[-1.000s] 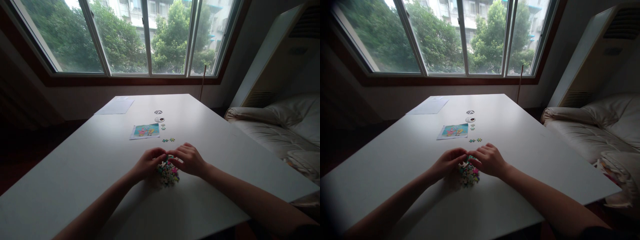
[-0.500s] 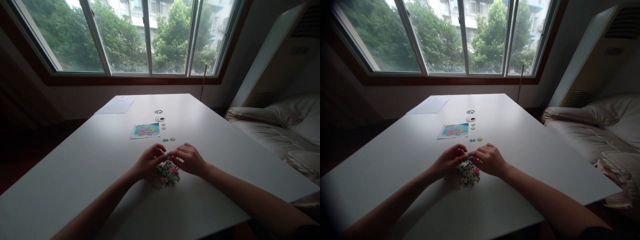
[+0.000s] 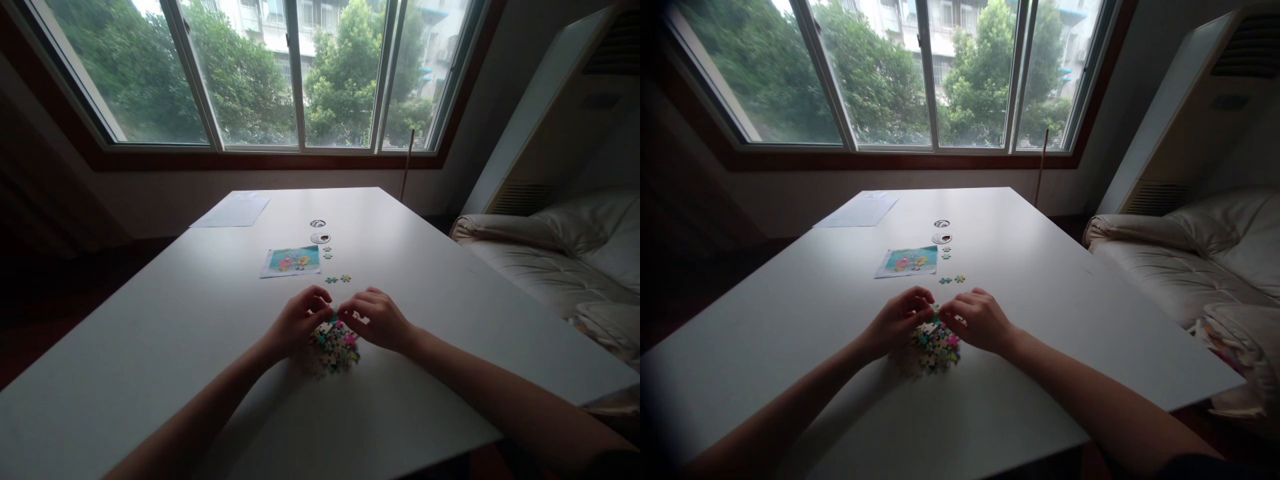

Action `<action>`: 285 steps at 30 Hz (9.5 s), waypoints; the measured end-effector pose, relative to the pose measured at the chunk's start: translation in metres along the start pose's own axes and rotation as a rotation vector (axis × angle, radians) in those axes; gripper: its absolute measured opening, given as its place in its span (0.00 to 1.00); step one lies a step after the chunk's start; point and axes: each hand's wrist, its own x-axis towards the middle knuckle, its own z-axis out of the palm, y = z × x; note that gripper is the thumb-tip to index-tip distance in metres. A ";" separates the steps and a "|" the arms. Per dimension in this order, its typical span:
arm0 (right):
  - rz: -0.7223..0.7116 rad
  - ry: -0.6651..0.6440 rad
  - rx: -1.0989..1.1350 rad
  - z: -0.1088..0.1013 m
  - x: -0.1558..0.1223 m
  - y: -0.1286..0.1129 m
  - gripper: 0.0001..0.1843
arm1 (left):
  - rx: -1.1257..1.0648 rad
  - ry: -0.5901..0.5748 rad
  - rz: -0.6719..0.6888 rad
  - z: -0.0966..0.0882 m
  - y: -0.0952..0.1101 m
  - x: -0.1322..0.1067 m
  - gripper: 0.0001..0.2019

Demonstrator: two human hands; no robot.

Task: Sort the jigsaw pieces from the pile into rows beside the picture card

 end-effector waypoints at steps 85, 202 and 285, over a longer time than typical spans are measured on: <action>0.300 -0.073 0.312 0.004 0.006 0.010 0.11 | 0.330 -0.023 0.073 -0.008 0.000 -0.004 0.12; 0.622 -0.294 -0.081 0.054 0.077 0.097 0.12 | 1.031 -0.168 0.246 -0.035 -0.010 -0.002 0.15; 0.345 -0.223 0.184 0.008 0.004 0.017 0.05 | 1.079 -0.158 0.165 -0.077 -0.010 0.005 0.06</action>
